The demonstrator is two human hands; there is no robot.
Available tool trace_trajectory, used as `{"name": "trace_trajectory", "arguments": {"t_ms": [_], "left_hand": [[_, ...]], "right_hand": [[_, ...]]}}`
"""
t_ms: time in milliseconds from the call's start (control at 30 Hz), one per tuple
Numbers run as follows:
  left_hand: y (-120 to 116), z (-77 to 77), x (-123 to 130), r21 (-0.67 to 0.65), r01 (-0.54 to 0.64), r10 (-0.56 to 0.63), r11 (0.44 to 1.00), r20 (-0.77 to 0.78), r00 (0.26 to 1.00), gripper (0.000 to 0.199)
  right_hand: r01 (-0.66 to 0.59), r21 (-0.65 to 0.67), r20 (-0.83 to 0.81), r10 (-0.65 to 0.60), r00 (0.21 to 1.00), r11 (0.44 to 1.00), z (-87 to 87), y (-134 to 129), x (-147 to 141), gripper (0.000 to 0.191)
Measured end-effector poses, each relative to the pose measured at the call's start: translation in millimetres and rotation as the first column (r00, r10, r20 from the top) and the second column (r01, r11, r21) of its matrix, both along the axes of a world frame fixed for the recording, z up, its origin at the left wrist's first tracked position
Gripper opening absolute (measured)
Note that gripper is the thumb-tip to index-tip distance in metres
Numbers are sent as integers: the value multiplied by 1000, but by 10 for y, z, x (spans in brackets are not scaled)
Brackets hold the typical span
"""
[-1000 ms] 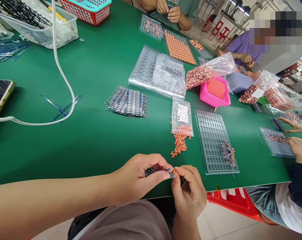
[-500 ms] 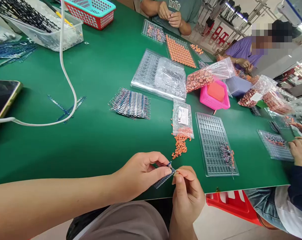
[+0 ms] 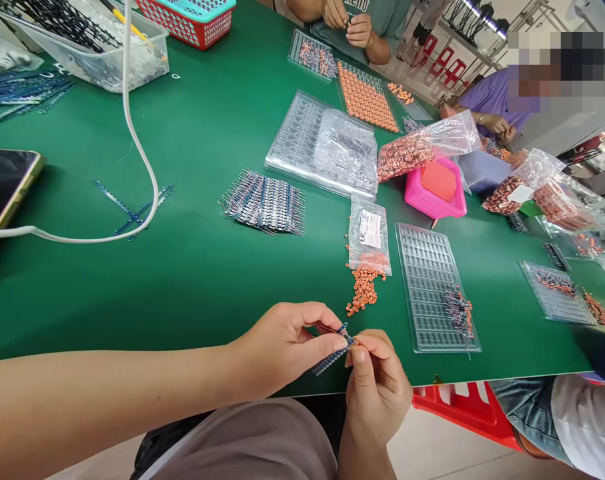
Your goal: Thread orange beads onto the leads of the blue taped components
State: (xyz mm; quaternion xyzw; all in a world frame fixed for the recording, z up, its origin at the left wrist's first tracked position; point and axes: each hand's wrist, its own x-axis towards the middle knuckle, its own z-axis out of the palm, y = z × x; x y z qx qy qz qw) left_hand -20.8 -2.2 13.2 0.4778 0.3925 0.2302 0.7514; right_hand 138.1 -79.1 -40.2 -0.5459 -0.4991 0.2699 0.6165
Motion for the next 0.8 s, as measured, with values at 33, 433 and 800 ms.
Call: {"name": "trace_trajectory", "arguments": {"t_ms": [33, 433, 800], "left_hand": [[0, 0, -2, 3, 3, -3, 1000, -3, 1000, 25], [-3, 12, -8, -19, 18, -18, 1000, 5, 1000, 23], [-3, -35, -9, 1, 48, -48, 999, 31, 998, 24]], "right_hand": [[-2, 2, -3, 2, 1000, 1000, -1, -1, 2, 13], [-59, -32, -65, 57, 996, 998, 22, 15, 40, 13], [-376, -160, -322, 312, 894, 912, 106, 128, 275, 5]]}}
